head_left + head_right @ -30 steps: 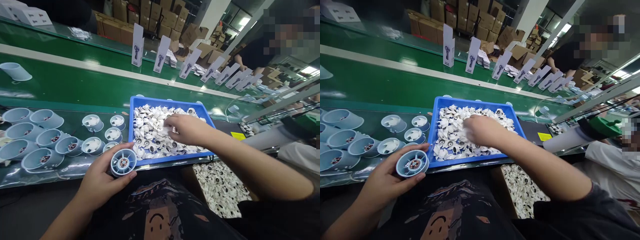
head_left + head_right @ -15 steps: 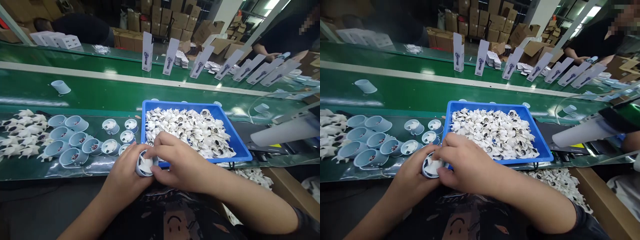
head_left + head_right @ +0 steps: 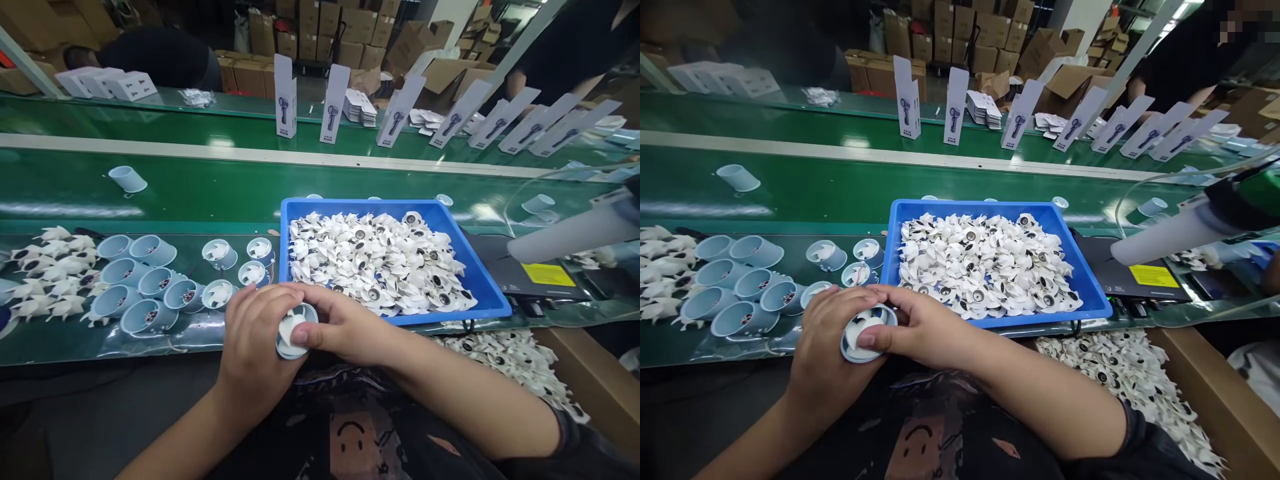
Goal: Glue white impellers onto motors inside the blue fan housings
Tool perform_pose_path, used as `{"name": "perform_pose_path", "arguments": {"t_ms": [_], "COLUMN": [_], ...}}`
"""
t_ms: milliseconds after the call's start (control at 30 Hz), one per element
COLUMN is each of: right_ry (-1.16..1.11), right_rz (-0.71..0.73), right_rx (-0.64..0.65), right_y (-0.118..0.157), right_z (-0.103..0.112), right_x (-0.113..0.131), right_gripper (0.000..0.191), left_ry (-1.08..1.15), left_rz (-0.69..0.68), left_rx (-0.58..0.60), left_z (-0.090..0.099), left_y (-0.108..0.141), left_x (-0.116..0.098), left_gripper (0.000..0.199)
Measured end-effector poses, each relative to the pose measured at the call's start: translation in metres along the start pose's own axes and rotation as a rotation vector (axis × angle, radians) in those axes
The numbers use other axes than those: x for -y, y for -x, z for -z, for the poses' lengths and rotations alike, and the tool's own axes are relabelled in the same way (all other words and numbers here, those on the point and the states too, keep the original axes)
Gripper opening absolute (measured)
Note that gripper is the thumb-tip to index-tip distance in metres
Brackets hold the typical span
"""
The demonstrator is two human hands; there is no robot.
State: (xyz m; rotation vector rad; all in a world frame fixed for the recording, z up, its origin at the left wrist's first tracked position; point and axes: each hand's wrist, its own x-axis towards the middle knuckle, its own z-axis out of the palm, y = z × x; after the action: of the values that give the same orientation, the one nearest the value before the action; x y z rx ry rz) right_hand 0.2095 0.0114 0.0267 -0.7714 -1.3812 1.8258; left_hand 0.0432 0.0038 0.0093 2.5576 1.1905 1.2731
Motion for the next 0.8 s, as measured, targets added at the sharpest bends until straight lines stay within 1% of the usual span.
{"name": "perform_pose_path", "arguments": {"t_ms": [100, 200, 400, 567, 700, 767, 800], "right_ry": [-0.1, -0.183, -0.275, -0.255, -0.209, -0.118, -0.021], "right_rz": [-0.02, -0.057, -0.046, -0.07, -0.082, -0.085, -0.064], "right_rx": [-0.021, -0.063, -0.128, -0.175, -0.177, -0.19, -0.228], "right_y": [0.002, 0.004, 0.008, 0.013, 0.015, 0.016, 0.018], "right_z": [-0.004, -0.005, -0.007, -0.011, -0.011, -0.01, -0.009], "right_x": [-0.002, -0.005, -0.013, -0.016, -0.017, -0.015, -0.013], "right_gripper": [0.066, 0.065, 0.054, 0.057, 0.063, 0.072, 0.076], "left_ry": [-0.036, -0.065, -0.085, -0.103, -0.096, -0.071, -0.062], "left_rz": [0.014, 0.016, 0.016, 0.001, -0.005, -0.003, 0.012], "left_rx": [0.04, 0.074, 0.111, 0.105, 0.13, 0.128, 0.121], "left_z": [0.001, 0.001, -0.002, -0.001, 0.002, 0.003, 0.003], "left_y": [0.001, 0.001, 0.003, 0.005, 0.003, 0.001, 0.0], "left_x": [-0.005, -0.006, -0.009, -0.014, -0.015, -0.013, -0.011], "left_gripper": [0.027, 0.022, 0.021, 0.019, 0.02, 0.018, 0.018]}}
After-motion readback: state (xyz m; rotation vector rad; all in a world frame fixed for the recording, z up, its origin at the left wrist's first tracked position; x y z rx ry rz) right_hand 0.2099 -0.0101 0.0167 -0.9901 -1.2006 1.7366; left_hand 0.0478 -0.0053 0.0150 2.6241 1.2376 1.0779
